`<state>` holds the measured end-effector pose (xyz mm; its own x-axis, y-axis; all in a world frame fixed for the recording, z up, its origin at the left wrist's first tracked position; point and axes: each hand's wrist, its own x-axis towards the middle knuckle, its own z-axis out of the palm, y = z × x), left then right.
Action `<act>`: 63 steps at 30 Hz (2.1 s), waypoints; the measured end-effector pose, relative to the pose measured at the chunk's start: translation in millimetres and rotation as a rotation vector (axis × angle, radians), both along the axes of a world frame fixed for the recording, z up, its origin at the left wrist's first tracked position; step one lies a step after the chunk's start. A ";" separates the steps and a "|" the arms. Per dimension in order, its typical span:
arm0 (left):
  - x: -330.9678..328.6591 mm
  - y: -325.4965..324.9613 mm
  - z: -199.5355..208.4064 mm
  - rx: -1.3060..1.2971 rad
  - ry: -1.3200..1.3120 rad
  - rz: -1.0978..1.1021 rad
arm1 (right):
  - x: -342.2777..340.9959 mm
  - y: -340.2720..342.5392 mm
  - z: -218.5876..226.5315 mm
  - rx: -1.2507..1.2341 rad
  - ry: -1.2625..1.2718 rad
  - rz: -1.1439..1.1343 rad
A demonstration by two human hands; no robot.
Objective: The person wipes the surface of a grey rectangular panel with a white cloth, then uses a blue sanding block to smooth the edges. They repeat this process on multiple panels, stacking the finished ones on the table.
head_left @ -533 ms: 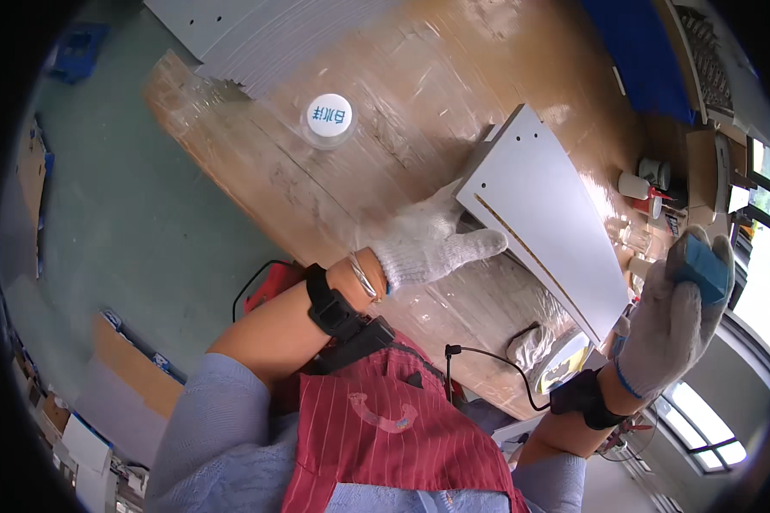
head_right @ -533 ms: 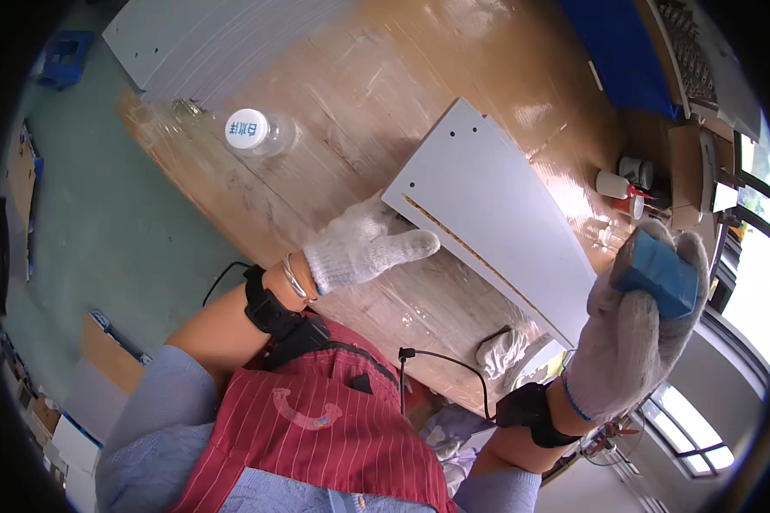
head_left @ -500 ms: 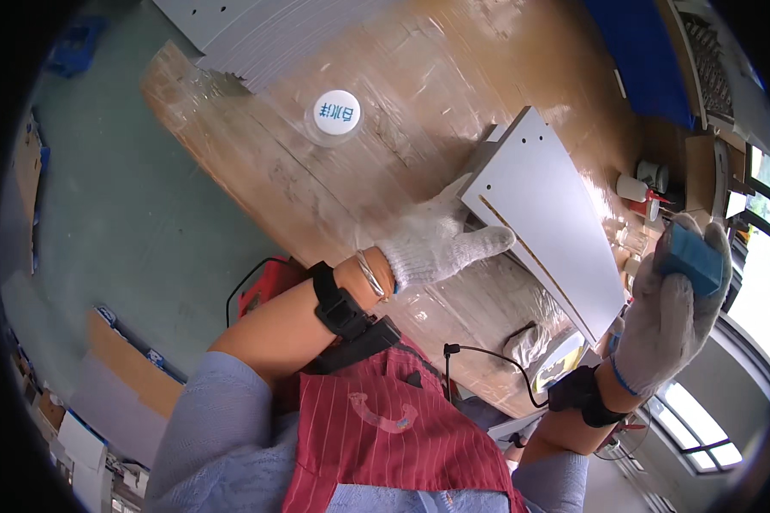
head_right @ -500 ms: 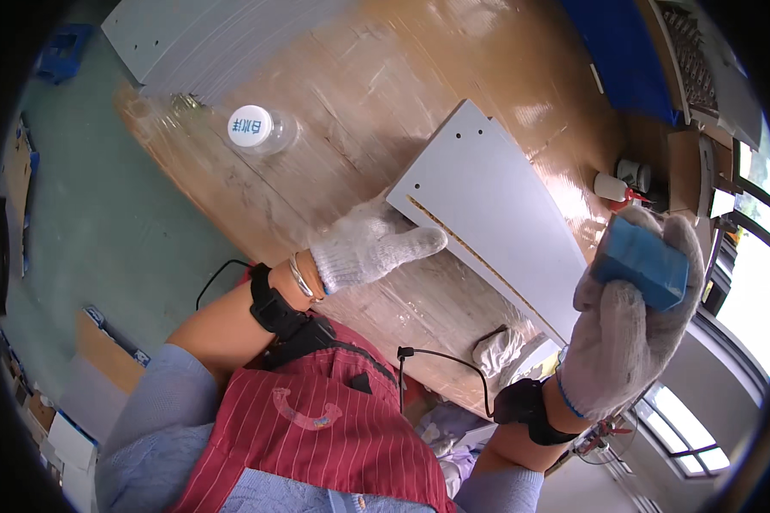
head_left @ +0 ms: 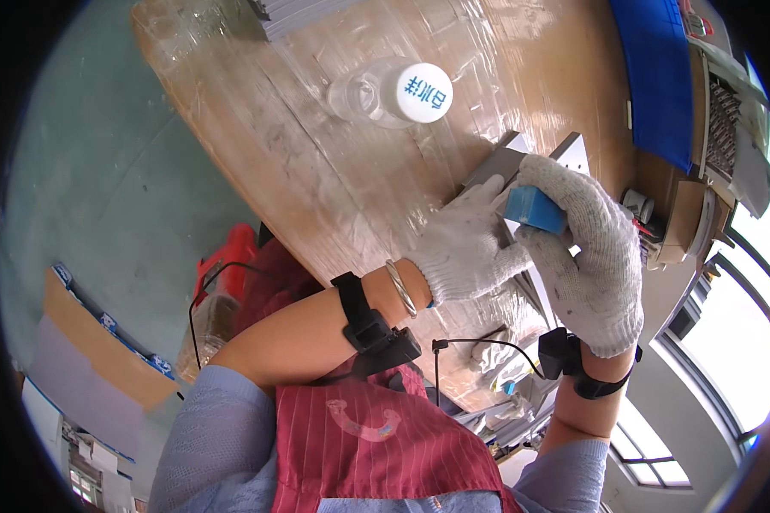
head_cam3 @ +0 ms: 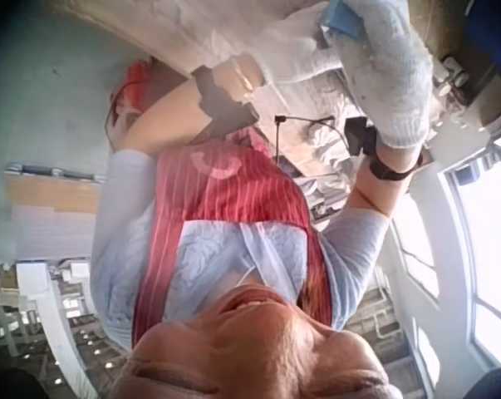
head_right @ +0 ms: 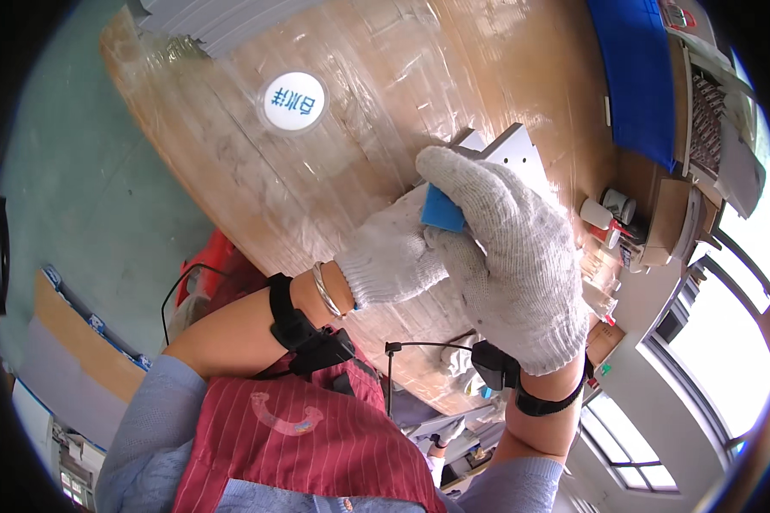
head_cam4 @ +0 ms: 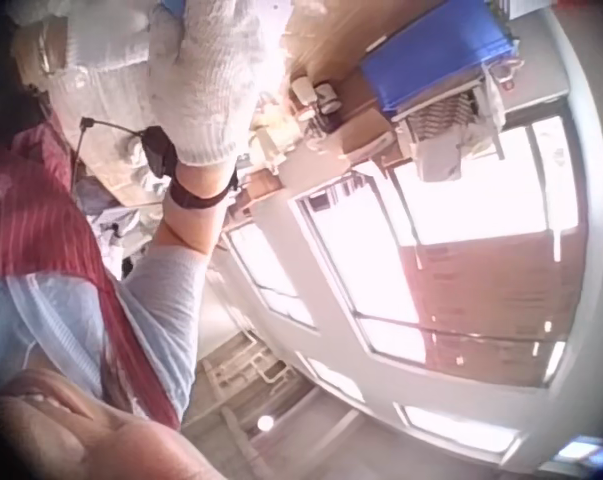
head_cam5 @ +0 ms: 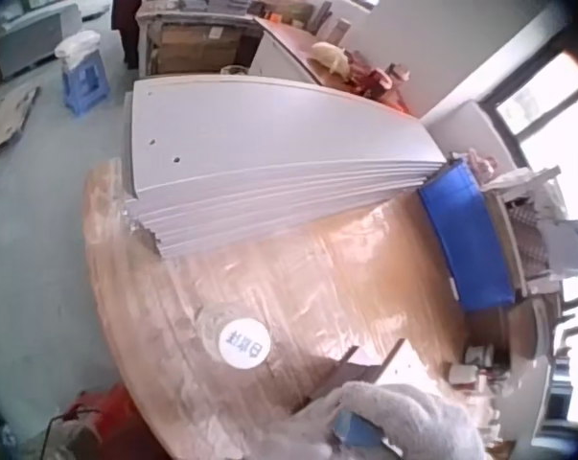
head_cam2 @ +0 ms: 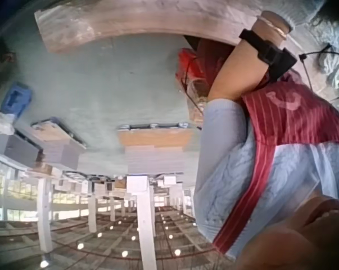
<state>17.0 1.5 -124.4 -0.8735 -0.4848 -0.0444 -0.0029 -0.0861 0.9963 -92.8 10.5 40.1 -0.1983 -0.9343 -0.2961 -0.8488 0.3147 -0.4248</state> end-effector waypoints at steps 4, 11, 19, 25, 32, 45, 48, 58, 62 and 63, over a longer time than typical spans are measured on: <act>-0.8 -1.5 -1.3 -0.065 0.011 -0.050 | 0.7 -0.4 -5.9 0.027 0.072 0.083; -3.0 4.1 -0.2 -0.057 0.006 0.046 | -4.0 2.3 -5.8 -0.020 0.004 0.019; -2.9 5.3 -3.1 -0.105 0.049 0.063 | -3.0 1.7 -6.7 -0.064 0.121 0.122; 2.1 -1.9 6.3 0.036 0.033 0.027 | 3.4 0.9 -11.2 -0.060 0.162 0.174; 2.5 0.3 1.7 0.092 0.070 0.039 | 9.4 -7.0 -3.0 -0.008 0.120 0.162; 1.5 -3.4 4.3 -0.120 -0.087 -0.046 | -76.0 -18.1 -21.4 -0.152 0.271 -0.109; 1.3 -3.7 -0.6 -0.146 -0.070 -0.074 | -93.2 -19.2 -20.6 -0.194 0.181 -0.223; 1.1 -18.5 9.5 -0.119 -0.053 -0.106 | -116.4 -29.2 -17.9 -0.067 -0.166 -0.393; 0.1 -20.6 10.7 -0.005 -0.052 -0.110 | -132.3 -42.1 -18.9 0.119 -0.394 -0.376; -0.7 -19.5 7.1 -0.076 -0.036 -0.113 | -136.3 -46.1 -20.1 0.191 -0.433 -0.373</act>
